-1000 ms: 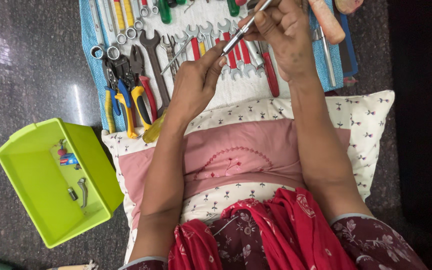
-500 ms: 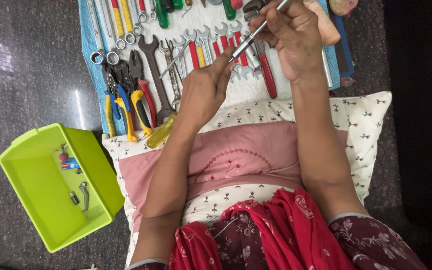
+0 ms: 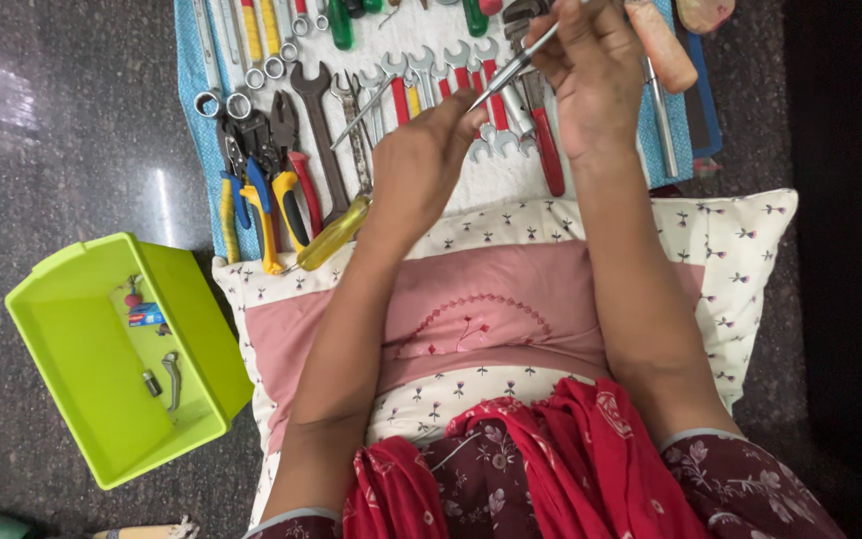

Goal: The person assembles a ratchet handle with various socket bits and extensions, repeatedly attaching and detaching components while seated on the floor. They handle multiple sockets and a ratchet handle, testing fit and alignment.

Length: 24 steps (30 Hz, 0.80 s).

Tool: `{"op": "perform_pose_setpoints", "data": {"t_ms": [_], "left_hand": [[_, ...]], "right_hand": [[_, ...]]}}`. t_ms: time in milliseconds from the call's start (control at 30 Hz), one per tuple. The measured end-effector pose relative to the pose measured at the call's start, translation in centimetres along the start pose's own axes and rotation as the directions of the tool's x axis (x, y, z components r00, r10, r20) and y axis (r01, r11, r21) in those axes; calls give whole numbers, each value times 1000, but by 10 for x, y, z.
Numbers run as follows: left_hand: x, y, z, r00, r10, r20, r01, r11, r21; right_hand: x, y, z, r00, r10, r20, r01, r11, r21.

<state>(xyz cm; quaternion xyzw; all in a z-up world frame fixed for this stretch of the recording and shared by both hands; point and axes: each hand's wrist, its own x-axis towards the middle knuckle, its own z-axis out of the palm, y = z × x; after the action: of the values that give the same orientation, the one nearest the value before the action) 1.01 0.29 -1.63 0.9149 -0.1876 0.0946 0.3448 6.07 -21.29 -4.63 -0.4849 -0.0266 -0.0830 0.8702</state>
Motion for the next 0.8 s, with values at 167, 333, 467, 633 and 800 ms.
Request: {"op": "perform_pose_setpoints", "data": {"t_ms": [167, 333, 467, 633, 800], "left_hand": [[3, -14, -17, 917, -120, 381, 274, 883, -382], [4, -7, -9, 801, -122, 586, 565, 476, -674], [5, -7, -7, 808, -109, 579, 559, 450, -696], [3, 0, 16, 942, -174, 287, 321, 716, -619], [2, 7, 25, 985, -141, 101, 170, 903, -396]], "right_hand": [[7, -18, -13, 999, -45, 4, 44, 994, 96], [1, -32, 1, 956, 68, 287, -88, 994, 59], [-2, -38, 4, 915, 114, 388, -157, 984, 80], [1, -27, -1, 966, 54, 252, -55, 998, -1], [1, -22, -3, 985, 23, 170, -18, 999, -32]]}}
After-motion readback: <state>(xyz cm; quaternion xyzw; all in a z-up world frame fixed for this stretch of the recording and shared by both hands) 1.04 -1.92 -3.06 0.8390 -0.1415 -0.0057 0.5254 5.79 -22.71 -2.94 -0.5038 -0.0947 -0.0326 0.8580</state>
